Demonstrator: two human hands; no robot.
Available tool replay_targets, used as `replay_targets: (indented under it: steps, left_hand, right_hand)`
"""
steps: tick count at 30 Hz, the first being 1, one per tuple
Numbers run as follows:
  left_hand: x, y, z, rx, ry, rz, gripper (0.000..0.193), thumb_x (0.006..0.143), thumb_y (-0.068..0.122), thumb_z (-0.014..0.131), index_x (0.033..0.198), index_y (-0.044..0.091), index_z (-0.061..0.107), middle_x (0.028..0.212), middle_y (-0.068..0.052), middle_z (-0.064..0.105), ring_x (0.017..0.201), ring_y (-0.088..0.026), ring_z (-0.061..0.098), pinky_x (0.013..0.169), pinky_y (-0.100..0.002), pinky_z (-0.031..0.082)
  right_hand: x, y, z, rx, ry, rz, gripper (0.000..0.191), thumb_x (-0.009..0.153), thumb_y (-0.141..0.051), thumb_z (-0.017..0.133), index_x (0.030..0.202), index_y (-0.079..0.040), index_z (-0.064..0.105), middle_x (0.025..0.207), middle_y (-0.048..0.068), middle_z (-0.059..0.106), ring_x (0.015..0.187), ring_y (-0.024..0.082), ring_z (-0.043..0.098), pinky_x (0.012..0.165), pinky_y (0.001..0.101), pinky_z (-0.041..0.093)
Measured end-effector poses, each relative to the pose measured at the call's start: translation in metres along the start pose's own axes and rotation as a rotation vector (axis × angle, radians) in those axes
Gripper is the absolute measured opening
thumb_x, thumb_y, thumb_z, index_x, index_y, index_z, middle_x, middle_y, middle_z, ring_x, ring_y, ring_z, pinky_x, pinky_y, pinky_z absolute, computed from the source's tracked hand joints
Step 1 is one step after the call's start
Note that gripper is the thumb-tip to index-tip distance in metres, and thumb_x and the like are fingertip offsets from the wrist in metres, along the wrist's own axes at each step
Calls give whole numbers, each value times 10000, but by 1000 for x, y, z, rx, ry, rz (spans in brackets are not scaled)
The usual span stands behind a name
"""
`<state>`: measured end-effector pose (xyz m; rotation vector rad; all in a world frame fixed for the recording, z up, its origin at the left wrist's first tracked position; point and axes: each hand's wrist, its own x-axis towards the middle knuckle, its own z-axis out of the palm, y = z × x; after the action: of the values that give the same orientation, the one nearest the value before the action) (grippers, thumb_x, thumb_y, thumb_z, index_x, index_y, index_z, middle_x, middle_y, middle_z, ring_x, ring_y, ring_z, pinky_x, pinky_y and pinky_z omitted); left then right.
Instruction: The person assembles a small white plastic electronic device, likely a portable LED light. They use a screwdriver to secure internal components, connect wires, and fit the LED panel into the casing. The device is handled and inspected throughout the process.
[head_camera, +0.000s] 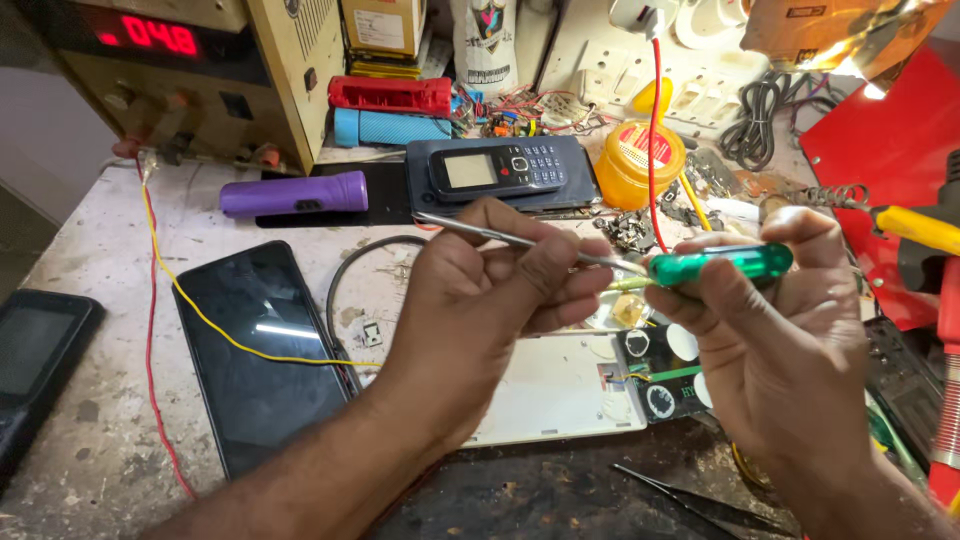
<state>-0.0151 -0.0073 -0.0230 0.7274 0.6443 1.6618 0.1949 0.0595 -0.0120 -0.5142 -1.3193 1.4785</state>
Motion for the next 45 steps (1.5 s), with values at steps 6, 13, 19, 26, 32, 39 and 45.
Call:
replay_targets:
  steps: [6, 13, 19, 26, 32, 39, 45]
  left_hand:
    - [-2, -13, 2, -82, -22, 28, 198, 975, 134, 692, 1053, 4, 566, 1101, -229, 751, 976, -220, 758, 852, -340, 642]
    - [-3, -18, 5, -82, -22, 34, 158, 985, 121, 672, 1033, 0, 583, 1122, -221, 744, 1008, -219, 757, 864, -332, 645]
    - [-3, -25, 2, 78, -31, 146, 118, 970, 66, 719, 1031, -12, 656, 1068, -147, 755, 960, -144, 721, 855, -298, 617]
    - [-6, -21, 4, 319, -70, 116, 152, 937, 76, 755, 1059, -7, 718, 960, -47, 763, 900, -75, 710, 817, -231, 597]
    - [-4, 18, 4, 815, -41, 34, 174, 979, 205, 680, 1112, 125, 760, 785, -41, 752, 692, -120, 707, 622, -295, 575]
    - [-15, 19, 6, 1268, -92, 259, 201, 990, 236, 568, 943, 120, 725, 754, -109, 732, 703, -335, 721, 613, -456, 529]
    - [-14, 12, 14, 1317, -102, -19, 220, 977, 298, 564, 950, 133, 706, 709, -155, 693, 699, -353, 697, 632, -494, 508]
  right_hand:
    - [3, 9, -8, 145, 50, 101, 281, 1075, -157, 650, 1300, -80, 499, 1078, 148, 711, 1015, 287, 739, 904, 404, 620]
    - [4, 21, -16, 232, 5, 142, 258, 1077, -154, 653, 1265, -87, 490, 1071, 141, 719, 1019, 285, 743, 897, 384, 622]
    - [3, 22, -16, 246, -7, 146, 234, 1081, -143, 656, 1250, -86, 505, 1069, 140, 727, 1025, 274, 743, 901, 368, 618]
    - [-6, 25, -3, 263, -29, 164, 197, 1083, -90, 646, 1242, -46, 538, 1029, 129, 715, 983, 263, 738, 901, 409, 626]
    - [2, 7, -10, 121, 10, 58, 264, 1057, -77, 634, 1294, -77, 517, 1094, 149, 715, 1029, 287, 734, 917, 440, 619]
    - [2, 8, -10, -72, -55, 15, 312, 1027, -9, 633, 1297, -42, 481, 1175, 191, 694, 1141, 301, 717, 973, 501, 628]
    - [1, -1, 0, -385, -15, 5, 452, 1006, -53, 633, 1400, -46, 412, 1163, 187, 700, 1066, 302, 732, 953, 486, 639]
